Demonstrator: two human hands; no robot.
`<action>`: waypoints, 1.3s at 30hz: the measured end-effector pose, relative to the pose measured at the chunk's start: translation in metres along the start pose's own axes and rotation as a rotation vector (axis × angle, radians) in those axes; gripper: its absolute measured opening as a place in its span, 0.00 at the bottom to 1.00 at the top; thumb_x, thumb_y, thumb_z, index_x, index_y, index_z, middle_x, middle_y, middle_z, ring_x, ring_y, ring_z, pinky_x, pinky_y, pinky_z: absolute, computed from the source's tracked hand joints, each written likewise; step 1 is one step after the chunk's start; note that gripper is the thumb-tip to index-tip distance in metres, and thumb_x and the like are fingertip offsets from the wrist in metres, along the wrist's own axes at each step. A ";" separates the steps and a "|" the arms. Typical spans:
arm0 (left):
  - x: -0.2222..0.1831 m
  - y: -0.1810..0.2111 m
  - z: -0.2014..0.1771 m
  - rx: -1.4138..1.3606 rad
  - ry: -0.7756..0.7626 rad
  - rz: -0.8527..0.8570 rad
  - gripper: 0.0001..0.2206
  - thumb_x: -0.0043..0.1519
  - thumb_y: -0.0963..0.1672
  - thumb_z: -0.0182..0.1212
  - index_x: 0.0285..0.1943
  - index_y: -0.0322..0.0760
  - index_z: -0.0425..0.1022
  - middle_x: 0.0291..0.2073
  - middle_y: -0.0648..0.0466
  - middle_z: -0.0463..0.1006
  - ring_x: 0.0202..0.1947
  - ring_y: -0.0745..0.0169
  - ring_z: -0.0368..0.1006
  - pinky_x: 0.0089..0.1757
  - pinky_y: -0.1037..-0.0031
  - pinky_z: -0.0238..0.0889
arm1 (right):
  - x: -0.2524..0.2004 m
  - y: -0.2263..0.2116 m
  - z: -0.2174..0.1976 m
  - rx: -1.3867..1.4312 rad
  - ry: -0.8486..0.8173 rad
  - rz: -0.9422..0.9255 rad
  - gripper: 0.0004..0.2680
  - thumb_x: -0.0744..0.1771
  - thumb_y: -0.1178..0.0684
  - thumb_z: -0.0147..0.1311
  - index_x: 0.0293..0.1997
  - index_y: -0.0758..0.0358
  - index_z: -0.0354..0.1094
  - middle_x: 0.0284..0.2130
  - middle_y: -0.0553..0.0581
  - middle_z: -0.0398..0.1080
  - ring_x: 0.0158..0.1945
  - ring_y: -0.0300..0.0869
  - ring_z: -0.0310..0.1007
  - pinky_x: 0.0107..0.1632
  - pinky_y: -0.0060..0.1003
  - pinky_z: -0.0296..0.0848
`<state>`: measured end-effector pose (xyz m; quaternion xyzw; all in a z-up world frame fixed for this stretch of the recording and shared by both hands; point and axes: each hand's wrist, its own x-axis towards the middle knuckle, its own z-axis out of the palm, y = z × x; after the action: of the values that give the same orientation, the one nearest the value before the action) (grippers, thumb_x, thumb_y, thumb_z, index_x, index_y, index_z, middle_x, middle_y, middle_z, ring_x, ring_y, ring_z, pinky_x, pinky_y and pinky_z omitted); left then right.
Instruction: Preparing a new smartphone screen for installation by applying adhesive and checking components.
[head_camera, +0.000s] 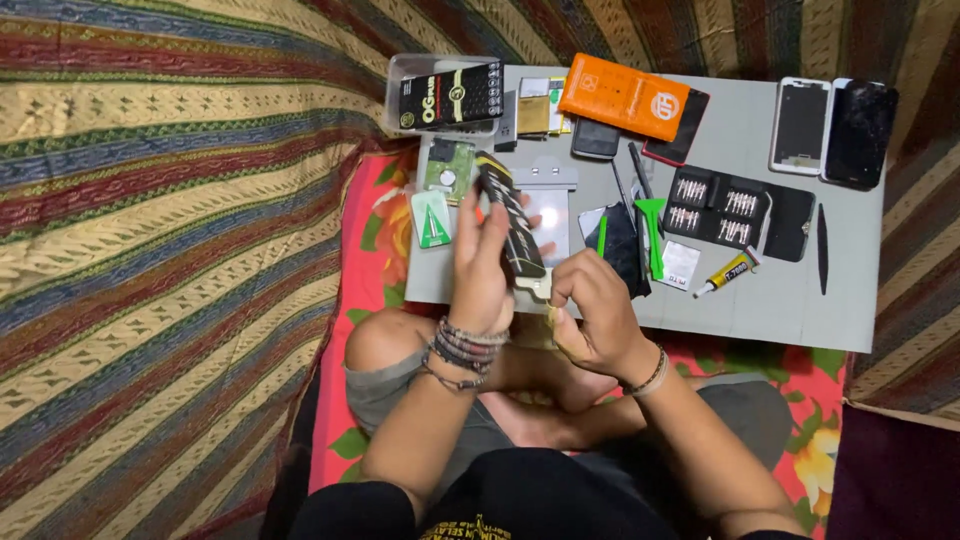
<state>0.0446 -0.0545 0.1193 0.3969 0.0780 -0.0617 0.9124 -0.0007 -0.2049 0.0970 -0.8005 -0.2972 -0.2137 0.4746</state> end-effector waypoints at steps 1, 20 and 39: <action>0.004 0.002 -0.006 -0.003 0.006 0.004 0.33 0.69 0.48 0.53 0.80 0.39 0.41 0.60 0.36 0.65 0.50 0.51 0.73 0.42 0.59 0.79 | -0.006 -0.002 0.001 0.004 -0.006 -0.002 0.07 0.69 0.51 0.46 0.32 0.58 0.62 0.30 0.54 0.63 0.33 0.53 0.66 0.36 0.46 0.66; -0.012 0.002 0.043 0.047 -0.051 0.186 0.46 0.59 0.44 0.70 0.82 0.40 0.39 0.40 0.55 0.64 0.39 0.71 0.66 0.37 0.79 0.70 | -0.016 -0.038 -0.017 0.446 0.434 0.430 0.06 0.67 0.65 0.48 0.41 0.77 0.72 0.32 0.71 0.70 0.33 0.50 0.75 0.36 0.43 0.75; -0.022 0.006 0.050 0.100 -0.198 0.489 0.32 0.63 0.38 0.63 0.77 0.28 0.53 0.55 0.46 0.74 0.57 0.59 0.72 0.56 0.64 0.70 | -0.035 -0.020 -0.004 0.806 0.595 0.481 0.10 0.69 0.57 0.51 0.46 0.79 0.72 0.36 0.63 0.69 0.36 0.39 0.68 0.41 0.33 0.71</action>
<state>0.0284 -0.0858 0.1613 0.4405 -0.1131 0.1181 0.8828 -0.0402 -0.2100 0.0896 -0.5060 -0.0177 -0.1856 0.8422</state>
